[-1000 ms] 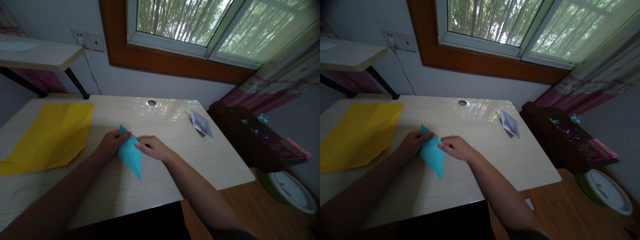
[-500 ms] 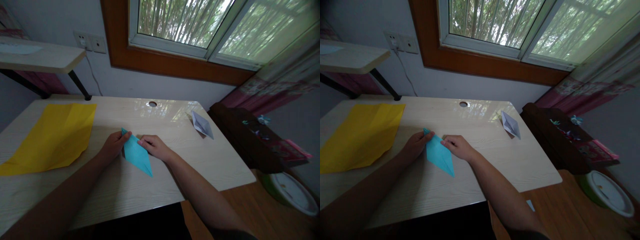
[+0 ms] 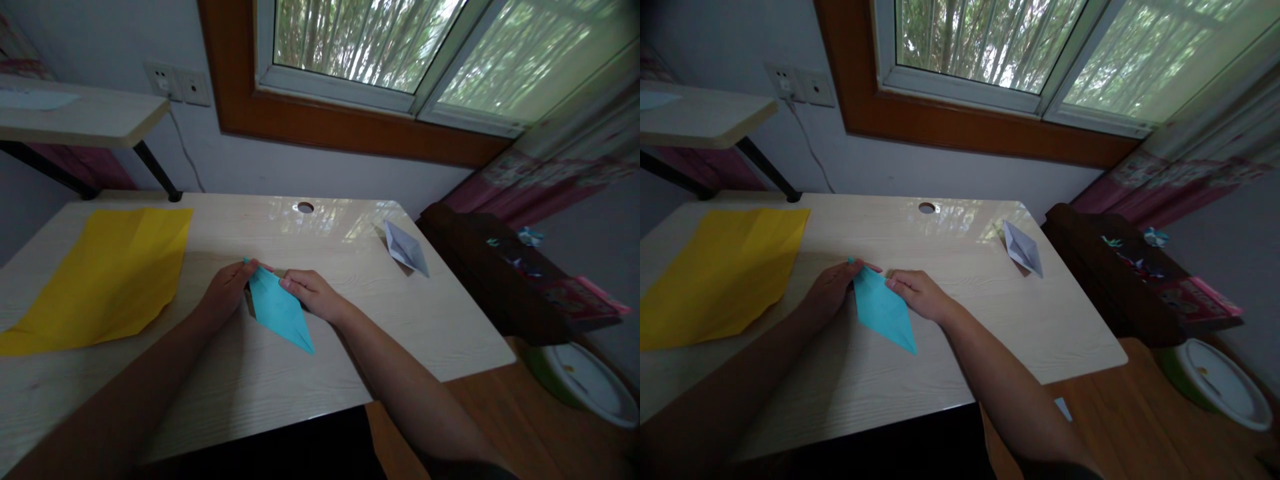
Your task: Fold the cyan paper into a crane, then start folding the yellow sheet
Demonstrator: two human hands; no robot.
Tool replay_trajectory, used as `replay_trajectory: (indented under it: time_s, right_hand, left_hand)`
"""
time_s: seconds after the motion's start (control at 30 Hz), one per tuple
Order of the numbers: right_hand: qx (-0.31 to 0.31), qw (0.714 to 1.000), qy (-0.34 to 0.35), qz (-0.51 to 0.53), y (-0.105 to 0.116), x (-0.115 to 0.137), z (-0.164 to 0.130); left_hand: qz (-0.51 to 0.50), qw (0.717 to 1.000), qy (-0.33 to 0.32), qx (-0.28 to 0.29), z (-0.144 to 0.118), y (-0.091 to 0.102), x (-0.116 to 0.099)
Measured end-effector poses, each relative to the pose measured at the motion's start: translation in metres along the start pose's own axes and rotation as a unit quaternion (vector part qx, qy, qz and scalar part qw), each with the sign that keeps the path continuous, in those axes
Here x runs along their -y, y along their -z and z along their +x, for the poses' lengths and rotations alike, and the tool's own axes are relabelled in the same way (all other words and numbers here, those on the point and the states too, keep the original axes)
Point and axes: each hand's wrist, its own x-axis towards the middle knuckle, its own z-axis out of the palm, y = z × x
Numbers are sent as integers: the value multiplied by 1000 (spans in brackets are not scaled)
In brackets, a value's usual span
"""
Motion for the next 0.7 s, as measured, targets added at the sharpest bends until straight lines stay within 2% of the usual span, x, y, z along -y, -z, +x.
replay_trajectory:
  time_s: [0.43,0.7]
  right_hand:
    - [-3,999,27,-45,-1,5,2]
    - [3,999,24,-33,0,5,0]
  left_hand:
    - [-14,1000,-7,-3,1,2,7]
    - [-13,1000,-15,-25,2,3,11]
